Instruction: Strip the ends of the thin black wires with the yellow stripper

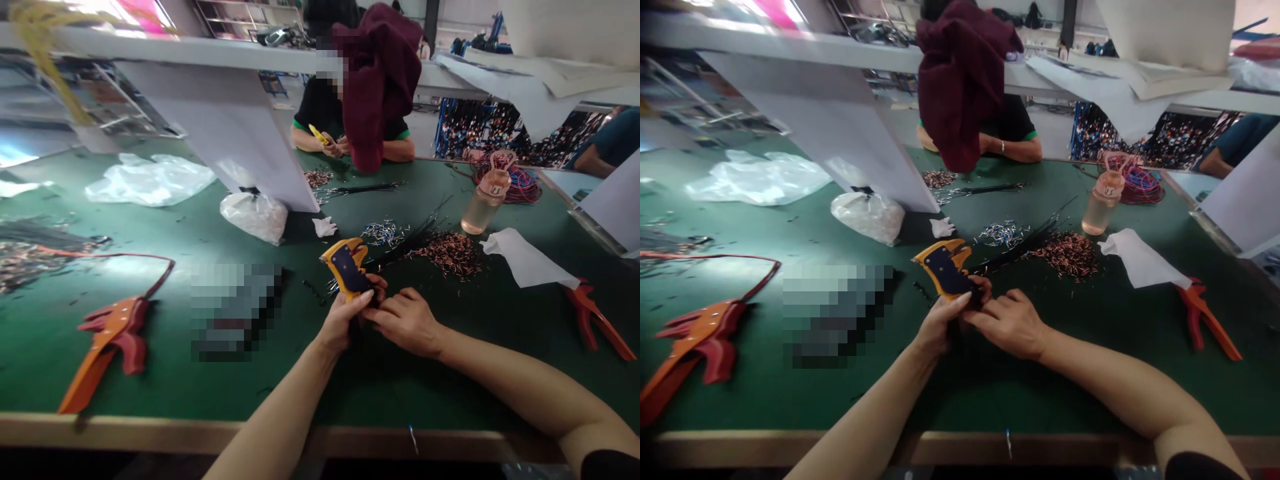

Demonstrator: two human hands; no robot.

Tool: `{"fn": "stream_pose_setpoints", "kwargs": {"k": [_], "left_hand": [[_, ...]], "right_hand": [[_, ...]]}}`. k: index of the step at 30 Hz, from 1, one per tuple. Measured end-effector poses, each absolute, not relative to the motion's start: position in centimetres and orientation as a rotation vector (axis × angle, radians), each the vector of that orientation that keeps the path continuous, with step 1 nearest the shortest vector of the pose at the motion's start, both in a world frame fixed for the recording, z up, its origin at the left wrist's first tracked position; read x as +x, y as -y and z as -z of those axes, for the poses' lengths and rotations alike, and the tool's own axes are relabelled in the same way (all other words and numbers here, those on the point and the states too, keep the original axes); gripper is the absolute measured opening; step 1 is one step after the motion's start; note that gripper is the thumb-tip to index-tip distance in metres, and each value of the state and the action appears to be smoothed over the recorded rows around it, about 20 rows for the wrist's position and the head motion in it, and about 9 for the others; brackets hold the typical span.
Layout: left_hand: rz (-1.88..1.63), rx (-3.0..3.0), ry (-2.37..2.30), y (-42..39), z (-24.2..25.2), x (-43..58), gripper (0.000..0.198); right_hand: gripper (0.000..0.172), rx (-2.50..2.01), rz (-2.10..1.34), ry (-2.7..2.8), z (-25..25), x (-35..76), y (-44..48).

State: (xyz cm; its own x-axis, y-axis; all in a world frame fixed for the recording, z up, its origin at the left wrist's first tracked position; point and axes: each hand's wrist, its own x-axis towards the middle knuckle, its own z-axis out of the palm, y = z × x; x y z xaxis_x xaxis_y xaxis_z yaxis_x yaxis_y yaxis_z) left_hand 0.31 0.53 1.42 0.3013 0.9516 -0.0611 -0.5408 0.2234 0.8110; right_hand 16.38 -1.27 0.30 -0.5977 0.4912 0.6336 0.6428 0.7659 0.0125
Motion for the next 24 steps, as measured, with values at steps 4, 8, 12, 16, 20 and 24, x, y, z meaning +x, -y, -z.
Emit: {"fn": "stream_pose_setpoints", "kwargs": {"k": [4, 8, 12, 16, 20, 24], "left_hand": [[-1.099, 0.837, -0.672, -0.6, -0.9, 0.4, 0.038], [-1.117, 0.914, -0.705, -1.1, -0.3, 0.2, 0.042], [-1.105, 0.969, -0.697, -1.3, 0.0, 0.2, 0.045], [-1.061, 0.990, -0.661, -1.1, 0.3, 0.3, 0.046], [-1.009, 0.978, -0.593, -1.1, 0.5, 0.2, 0.050], [-0.971, 0.889, -0.498, -1.1, 0.1, 0.4, 0.050]], "right_hand": [[0.022, -0.787, 0.206, 2.192, -0.1, 16.8, 1.4], [0.021, -0.881, -0.114, 1.872, -0.5, 17.5, 0.9], [0.016, -1.035, -0.288, 1.690, -0.3, 17.8, 0.1], [0.014, -1.017, -0.252, 1.691, 0.0, 18.0, -0.4], [0.017, -0.994, -0.124, 1.689, -1.1, 18.8, -0.8], [0.017, -1.024, -0.005, 1.659, -2.8, 19.5, -1.0]]}}
